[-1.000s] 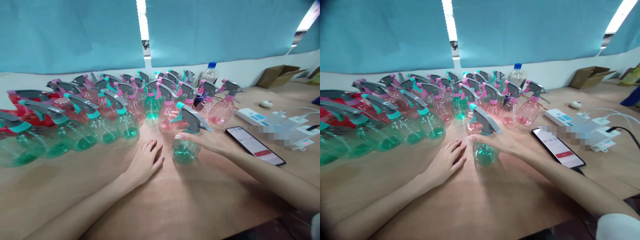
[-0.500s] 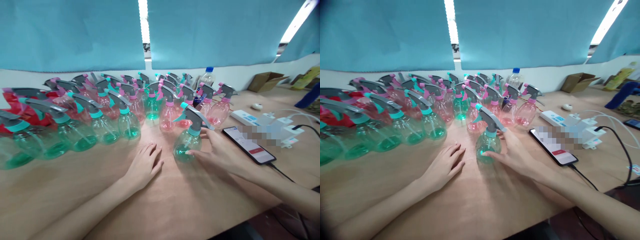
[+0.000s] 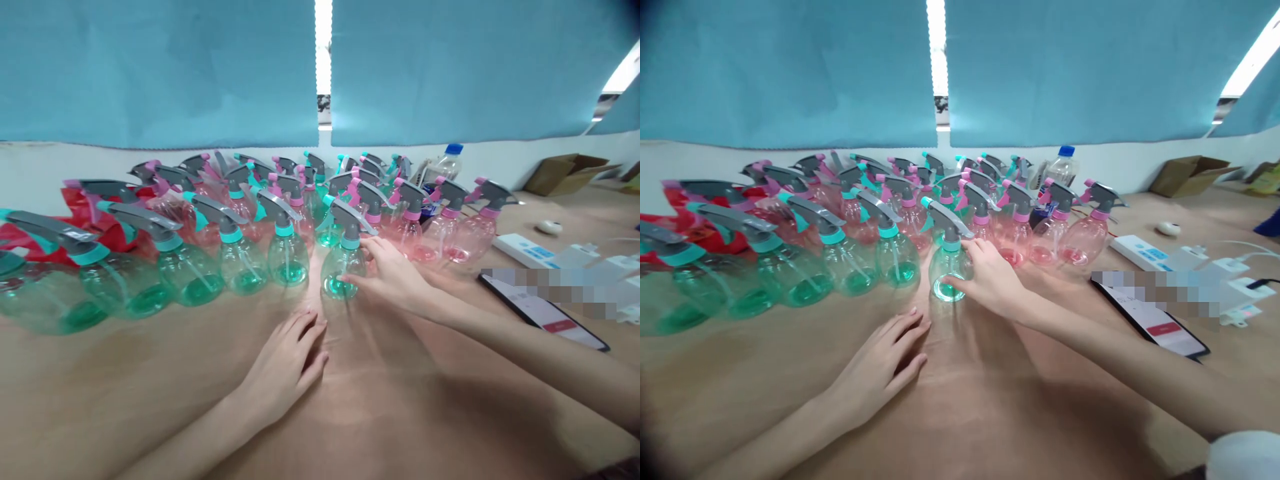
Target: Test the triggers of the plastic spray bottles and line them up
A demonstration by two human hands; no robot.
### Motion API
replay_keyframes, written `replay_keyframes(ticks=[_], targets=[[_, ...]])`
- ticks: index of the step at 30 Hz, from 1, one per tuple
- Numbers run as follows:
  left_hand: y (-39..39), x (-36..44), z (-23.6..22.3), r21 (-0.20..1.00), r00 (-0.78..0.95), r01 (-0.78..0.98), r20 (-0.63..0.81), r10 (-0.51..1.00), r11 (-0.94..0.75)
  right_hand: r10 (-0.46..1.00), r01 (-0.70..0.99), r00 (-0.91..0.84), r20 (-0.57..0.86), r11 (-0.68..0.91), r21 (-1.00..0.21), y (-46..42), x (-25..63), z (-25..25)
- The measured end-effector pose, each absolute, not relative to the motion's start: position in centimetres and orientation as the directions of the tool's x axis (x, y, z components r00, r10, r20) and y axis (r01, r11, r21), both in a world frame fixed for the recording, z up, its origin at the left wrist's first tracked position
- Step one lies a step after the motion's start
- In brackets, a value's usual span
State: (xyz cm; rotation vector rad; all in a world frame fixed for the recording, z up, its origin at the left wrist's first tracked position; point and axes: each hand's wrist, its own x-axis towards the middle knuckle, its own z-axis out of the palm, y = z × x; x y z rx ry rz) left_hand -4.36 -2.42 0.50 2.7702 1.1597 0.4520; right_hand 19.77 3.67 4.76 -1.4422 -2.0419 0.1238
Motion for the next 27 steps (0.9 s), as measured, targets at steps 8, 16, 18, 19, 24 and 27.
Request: replay_keyframes(ticks=[8, 16, 18, 19, 24, 27], targets=[[-2.4, -4.3, 0.4, 0.206, 0.667, 0.684, 0.211, 0.715, -0.699, 0.900, 0.830, -0.161, 0.406, 0.346, -0.437, 6.5, 18.1, 5.2], [-2.4, -4.4, 0.3, 0.208, 0.674, 0.676, 0.215, 0.707, -0.707, 0.913, 0.855, -0.156, 0.377, 0.316, -0.411, 7.5, 17.4, 5.5], [-2.5, -4.4, 0.3, 0.206, 0.676, 0.676, 0.209, 0.707, -0.708, 0.916, 0.853, -0.161, 0.367, 0.316, -0.415, 7.8, 17.4, 5.5], [-2.5, -4.4, 0.3, 0.204, 0.678, 0.676, 0.205, 0.706, -0.708, 0.918, 0.853, -0.163, 0.362, 0.316, -0.416, 7.9, 17.3, 5.5], [-2.2, -4.2, 0.3, 0.194, 0.676, 0.684, 0.194, 0.711, -0.703, 0.917, 0.849, -0.182, 0.356, 0.329, -0.412, 7.6, 17.3, 5.6], [-1.8, -4.1, 0.3, 0.196, 0.672, 0.684, 0.207, 0.711, -0.703, 0.915, 0.832, -0.177, 0.362, 0.336, -0.441, 6.7, 18.1, 5.9]])
